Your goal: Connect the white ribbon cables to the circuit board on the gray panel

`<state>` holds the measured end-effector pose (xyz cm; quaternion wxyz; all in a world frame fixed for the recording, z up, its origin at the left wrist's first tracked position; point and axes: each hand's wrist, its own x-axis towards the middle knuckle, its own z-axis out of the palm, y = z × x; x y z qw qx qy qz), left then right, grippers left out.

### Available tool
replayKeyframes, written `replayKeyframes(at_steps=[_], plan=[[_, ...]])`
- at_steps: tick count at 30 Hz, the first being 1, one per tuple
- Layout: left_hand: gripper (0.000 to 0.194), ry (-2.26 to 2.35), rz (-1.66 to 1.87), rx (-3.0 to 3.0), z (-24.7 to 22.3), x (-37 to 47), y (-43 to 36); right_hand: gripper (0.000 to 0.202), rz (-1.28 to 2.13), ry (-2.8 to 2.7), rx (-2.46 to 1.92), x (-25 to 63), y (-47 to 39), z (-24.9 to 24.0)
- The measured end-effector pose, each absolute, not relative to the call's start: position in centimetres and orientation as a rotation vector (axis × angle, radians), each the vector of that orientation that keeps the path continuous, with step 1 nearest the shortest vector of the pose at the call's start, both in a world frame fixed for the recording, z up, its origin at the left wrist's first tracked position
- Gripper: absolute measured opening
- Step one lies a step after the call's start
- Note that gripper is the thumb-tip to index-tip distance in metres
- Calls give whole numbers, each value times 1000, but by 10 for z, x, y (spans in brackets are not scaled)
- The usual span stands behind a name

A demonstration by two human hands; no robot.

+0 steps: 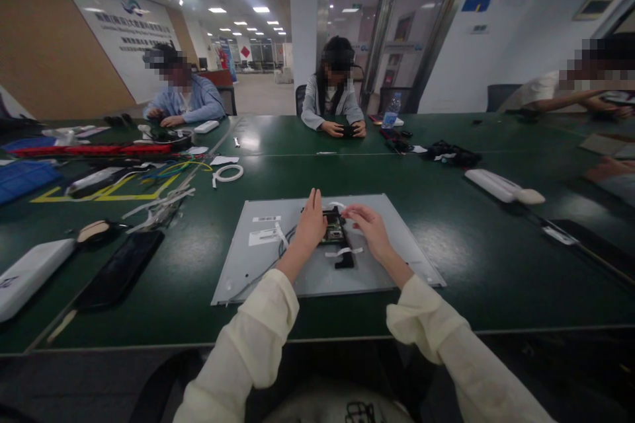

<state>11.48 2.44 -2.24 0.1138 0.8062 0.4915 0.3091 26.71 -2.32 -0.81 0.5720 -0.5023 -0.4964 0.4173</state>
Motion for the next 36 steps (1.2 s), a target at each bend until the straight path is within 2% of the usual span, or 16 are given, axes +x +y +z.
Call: replayKeyframes(at_steps=[8,19,32,36], plan=[[61,1473,852,2407,-21,114,21,18,953,-1299,-1212,267,-21,-22],[28,1449,550,2691,-21,111,22,17,921,-1278,-1324,270,-24,-21],[26,1508,450,2717,-14,112,19,23,759,-1443,-1396,279,-30,-22],[27,1508,440,2720,-13,111,19,27,812,-1361,-1451,278,-29,-22]])
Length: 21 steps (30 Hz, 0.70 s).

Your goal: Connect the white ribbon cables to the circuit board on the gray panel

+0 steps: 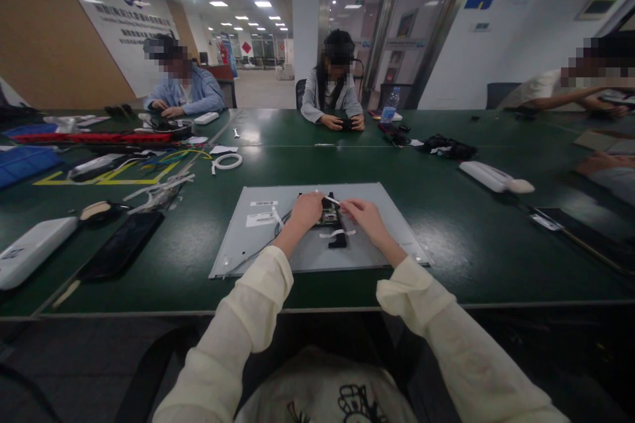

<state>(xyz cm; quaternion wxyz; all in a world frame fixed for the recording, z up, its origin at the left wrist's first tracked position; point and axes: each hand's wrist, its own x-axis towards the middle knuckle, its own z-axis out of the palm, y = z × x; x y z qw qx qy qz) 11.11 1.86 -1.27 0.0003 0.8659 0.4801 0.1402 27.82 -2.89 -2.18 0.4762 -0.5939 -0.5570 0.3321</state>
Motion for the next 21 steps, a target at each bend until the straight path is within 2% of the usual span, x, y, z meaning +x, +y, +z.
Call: replayKeyframes(at_steps=[14,21], plan=[[33,1488,468,2677,-15,110,19,18,714,-1462,-1506,281,-31,-18],[29,1473,505,2700,-15,109,18,23,227,-1835,-1377,285,-32,-14]])
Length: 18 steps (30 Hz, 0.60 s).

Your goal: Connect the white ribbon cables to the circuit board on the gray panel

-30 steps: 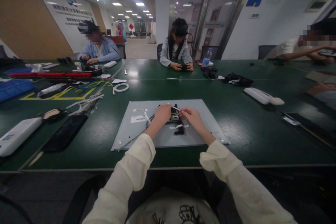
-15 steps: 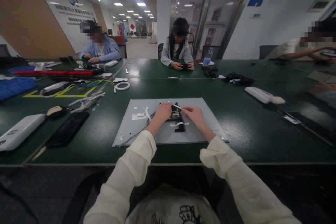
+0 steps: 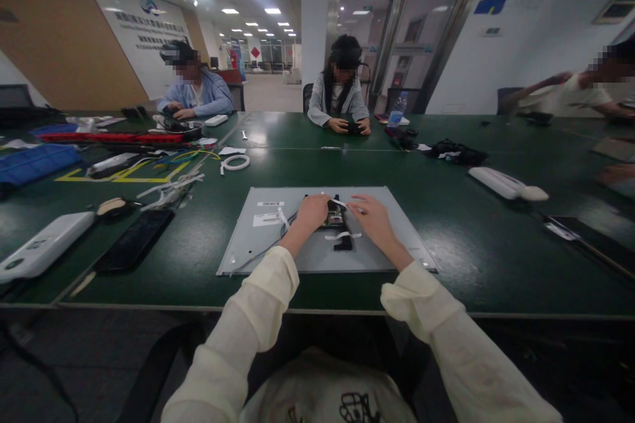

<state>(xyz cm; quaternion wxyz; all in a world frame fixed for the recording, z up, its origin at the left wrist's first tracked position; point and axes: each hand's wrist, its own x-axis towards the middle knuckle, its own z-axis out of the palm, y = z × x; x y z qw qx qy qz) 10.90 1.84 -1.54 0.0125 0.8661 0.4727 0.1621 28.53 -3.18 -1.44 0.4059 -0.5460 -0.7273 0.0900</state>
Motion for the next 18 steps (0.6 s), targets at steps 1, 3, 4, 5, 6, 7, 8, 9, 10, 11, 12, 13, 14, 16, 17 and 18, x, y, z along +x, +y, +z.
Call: replayKeyframes(at_steps=[1,3,4,5,6,7,8,9,10,11,12,13,14,16,17,18], plan=[[29,1472,500,2700,-15,109,18,23,196,-1883,-1359,286,-32,-13],[28,1479,492,2694,-15,109,18,24,142,-1982,-1330,288,-33,-11],[28,1484,489,2691,-15,109,18,24,117,-2026,-1328,289,-33,-10],[28,1487,487,2690,-14,110,18,24,93,-2059,-1335,290,-33,-10],[28,1490,481,2691,-14,110,18,24,70,-2080,-1346,290,-34,-9],[28,1494,475,2691,-13,110,18,25,48,-2089,-1358,291,-34,-9],[28,1499,471,2691,-13,110,17,26,29,-2089,-1365,291,-34,-9],[29,1505,466,2690,-13,110,17,27,17,-2085,-1366,291,-34,-10],[30,1513,463,2687,-13,111,17,28,12,-2074,-1362,291,-33,-11],[31,1519,460,2684,-13,111,17,28,15,-2059,-1359,291,-32,-12],[32,1523,460,2682,-13,111,17,29,25,-2044,-1358,291,-31,-13],[32,1522,461,2683,-14,111,17,29,41,-2033,-1357,291,-31,-14],[33,1519,467,2686,-14,111,18,28,58,-2024,-1356,291,-30,-14],[33,1510,484,2695,-16,110,19,28,86,-2010,-1352,291,-30,-15],[33,1505,490,2698,-16,110,19,27,97,-2003,-1346,291,-30,-15],[33,1502,494,2699,-17,110,19,27,106,-1994,-1340,291,-31,-14]])
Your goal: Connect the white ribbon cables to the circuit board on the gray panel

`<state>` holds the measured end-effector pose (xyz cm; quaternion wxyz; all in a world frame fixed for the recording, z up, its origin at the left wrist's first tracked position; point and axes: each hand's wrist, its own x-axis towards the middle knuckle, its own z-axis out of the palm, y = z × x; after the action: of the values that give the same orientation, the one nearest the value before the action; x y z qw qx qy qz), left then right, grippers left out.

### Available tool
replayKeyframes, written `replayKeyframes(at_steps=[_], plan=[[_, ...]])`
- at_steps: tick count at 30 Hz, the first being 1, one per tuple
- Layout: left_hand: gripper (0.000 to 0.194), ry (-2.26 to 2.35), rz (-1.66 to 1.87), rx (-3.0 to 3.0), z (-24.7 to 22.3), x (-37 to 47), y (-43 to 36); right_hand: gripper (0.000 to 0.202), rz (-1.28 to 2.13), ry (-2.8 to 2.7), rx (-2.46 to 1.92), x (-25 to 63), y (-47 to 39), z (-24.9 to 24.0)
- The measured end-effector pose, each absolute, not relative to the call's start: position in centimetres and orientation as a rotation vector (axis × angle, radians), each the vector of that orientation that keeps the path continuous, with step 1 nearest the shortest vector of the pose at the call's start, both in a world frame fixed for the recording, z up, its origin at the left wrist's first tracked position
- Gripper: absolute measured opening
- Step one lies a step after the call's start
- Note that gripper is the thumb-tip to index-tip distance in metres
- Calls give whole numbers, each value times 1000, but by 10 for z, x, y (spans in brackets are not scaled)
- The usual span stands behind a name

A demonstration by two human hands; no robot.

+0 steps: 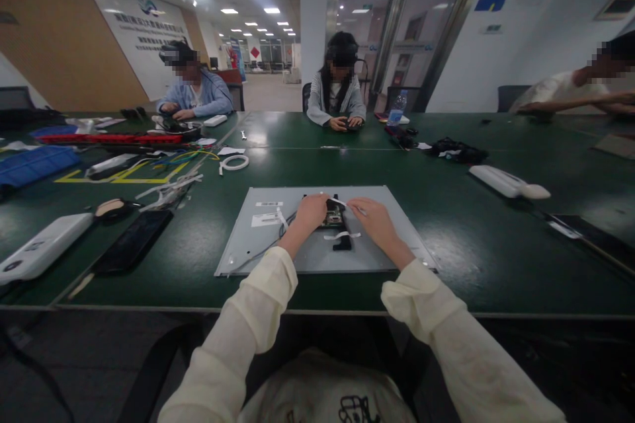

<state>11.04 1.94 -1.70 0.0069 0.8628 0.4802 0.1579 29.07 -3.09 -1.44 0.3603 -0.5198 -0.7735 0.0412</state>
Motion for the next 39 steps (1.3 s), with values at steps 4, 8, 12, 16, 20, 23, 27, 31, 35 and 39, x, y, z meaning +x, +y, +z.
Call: replayKeyframes(at_steps=[4,8,12,16,20,23,27,31,35,39], plan=[[36,1514,485,2682,-17,111,20,26,107,-1924,-1354,288,-34,-13],[38,1516,476,2676,-16,112,21,25,123,-1891,-1363,287,-33,-17],[34,1467,473,2688,-15,112,21,25,125,-1904,-1347,287,-32,-22],[33,1467,448,2686,-14,112,20,26,36,-1979,-1373,288,-35,-22],[33,1455,440,2701,-16,111,21,26,-29,-2068,-1425,289,-36,-23],[33,1434,453,2726,-19,111,24,23,-11,-2157,-1433,289,-35,-24],[34,1415,463,2744,-22,111,26,20,-4,-2227,-1411,288,-34,-22],[34,1423,472,2744,-21,111,25,21,-39,-2281,-1393,286,-36,-20],[33,1461,444,2731,-18,111,22,22,-95,-2337,-1411,284,-38,-17],[32,1486,396,2742,-17,112,20,23,-97,-2321,-1472,282,-43,-15]])
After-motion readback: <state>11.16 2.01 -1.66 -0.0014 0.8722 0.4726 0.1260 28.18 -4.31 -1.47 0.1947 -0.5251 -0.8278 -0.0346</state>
